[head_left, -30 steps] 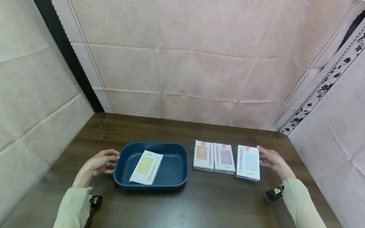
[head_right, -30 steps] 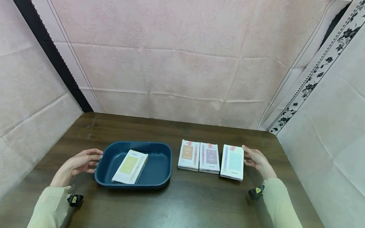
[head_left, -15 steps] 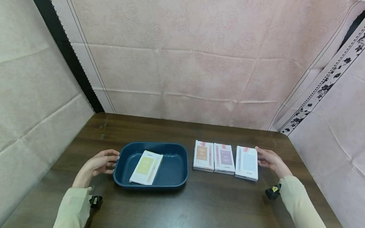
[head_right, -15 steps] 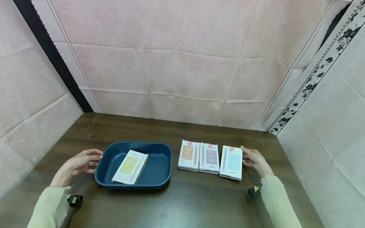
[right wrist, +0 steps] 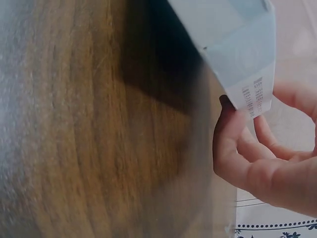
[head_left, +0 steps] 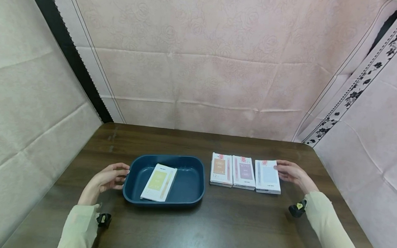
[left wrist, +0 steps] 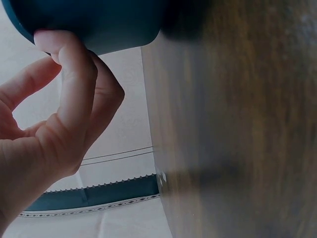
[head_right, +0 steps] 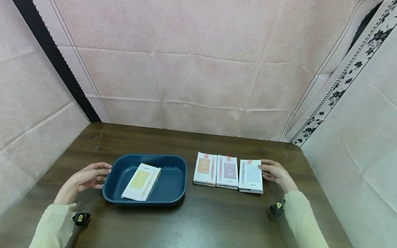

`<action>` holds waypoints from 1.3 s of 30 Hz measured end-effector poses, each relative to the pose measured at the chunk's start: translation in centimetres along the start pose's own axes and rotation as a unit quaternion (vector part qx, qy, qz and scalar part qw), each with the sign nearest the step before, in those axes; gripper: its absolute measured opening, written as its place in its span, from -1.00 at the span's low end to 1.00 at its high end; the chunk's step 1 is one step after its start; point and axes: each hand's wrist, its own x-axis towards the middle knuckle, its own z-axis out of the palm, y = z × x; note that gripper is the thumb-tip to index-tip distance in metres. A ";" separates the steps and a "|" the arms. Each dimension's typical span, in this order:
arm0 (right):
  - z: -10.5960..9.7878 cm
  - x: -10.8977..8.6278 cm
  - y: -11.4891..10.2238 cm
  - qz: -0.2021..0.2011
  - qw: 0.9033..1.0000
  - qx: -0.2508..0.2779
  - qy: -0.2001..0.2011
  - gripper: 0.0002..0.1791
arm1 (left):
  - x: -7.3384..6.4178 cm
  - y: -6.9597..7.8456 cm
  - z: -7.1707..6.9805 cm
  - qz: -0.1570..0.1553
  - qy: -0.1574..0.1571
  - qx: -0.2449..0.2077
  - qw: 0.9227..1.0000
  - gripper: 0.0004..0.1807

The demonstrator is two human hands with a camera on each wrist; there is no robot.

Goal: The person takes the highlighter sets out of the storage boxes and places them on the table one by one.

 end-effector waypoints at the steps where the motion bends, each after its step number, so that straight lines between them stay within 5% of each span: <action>1: 0.0 -0.1 0.0 0.000 1.000 -0.001 -0.004 -0.25 | 0.0 0.0 0.0 0.000 0.000 -0.001 1.000 -0.74; 21: -0.5 -1.1 0.5 -0.039 0.996 -0.050 -0.069 -0.16 | -0.1 0.1 0.2 0.000 0.002 0.004 1.000 -0.74; 39: -0.3 -1.8 0.9 -0.040 0.992 -0.099 -0.062 -0.15 | -0.2 0.2 0.2 0.002 0.000 0.006 1.000 -0.73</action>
